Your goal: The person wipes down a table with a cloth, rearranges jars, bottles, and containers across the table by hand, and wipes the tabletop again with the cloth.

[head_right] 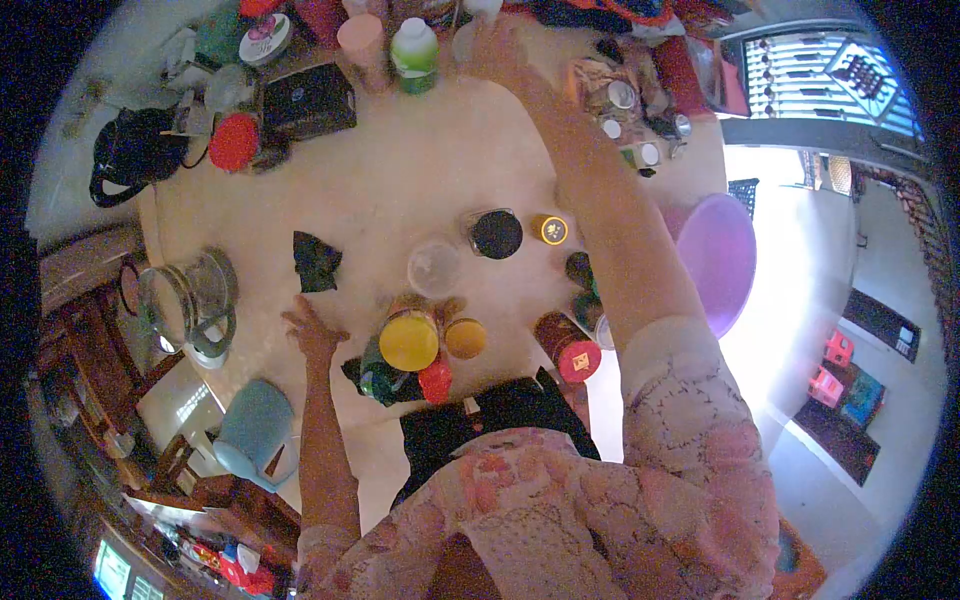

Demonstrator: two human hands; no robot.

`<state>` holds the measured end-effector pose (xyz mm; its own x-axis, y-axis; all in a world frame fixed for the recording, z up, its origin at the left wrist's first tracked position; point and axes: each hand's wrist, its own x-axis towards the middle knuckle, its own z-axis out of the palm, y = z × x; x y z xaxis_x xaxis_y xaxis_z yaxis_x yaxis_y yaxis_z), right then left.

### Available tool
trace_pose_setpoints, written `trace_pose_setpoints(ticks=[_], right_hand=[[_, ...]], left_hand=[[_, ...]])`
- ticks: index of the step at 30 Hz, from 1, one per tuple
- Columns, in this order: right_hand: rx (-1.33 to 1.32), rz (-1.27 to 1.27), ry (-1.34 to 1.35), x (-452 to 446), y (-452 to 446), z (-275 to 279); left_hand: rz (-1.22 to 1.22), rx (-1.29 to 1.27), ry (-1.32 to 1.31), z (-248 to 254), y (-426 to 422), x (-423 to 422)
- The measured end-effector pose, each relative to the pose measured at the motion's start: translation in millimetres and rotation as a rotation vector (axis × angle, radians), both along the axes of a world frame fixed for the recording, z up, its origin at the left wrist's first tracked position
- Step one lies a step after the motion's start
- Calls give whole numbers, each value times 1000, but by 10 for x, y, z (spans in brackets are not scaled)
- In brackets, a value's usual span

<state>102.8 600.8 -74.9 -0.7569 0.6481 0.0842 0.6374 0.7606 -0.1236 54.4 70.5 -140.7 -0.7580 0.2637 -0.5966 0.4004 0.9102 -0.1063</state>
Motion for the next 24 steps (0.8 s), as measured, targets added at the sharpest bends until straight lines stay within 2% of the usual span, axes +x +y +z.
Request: trace_pose_setpoints(ticks=[2,3,5,8,9,11,13,15,16,17,18,20,24], right_hand=[[95,21,81,-39,123,-238],[94,21,77,-26,73,-172],[-143,-92,90,18,-113,139],[-271,-93,6,76,-165,407],[-269,-101,6,152,-116,283],[-44,0,99,368,46,-80],[-133,-46,32,622,-63,162],[-221,-100,-37,985,-189,287],[-43,46,118,1229,-230,234],[138,199,270,1447,-237,203],[142,189,264,1617,-360,414],[-177,-30,-6,1926,-685,990],[-301,-192,120,2808,-721,764]], left_hand=[[-42,-13,16,-44,-37,3],[-86,-20,37,-76,-45,4],[-151,-23,65,-237,-147,-13],[-195,-56,63,-141,-77,-8],[-176,-86,27,-85,-32,-2],[-253,-105,55,-121,-47,-10],[-346,-124,76,-90,-39,-27],[-31,-97,-48,-21,15,-36],[-49,-94,-55,-113,-42,-36],[-176,-87,31,-216,-113,-47],[-301,-78,121,-290,-163,-63],[-252,-76,87,-273,-144,-75],[-192,-56,78,-311,-161,-102]])
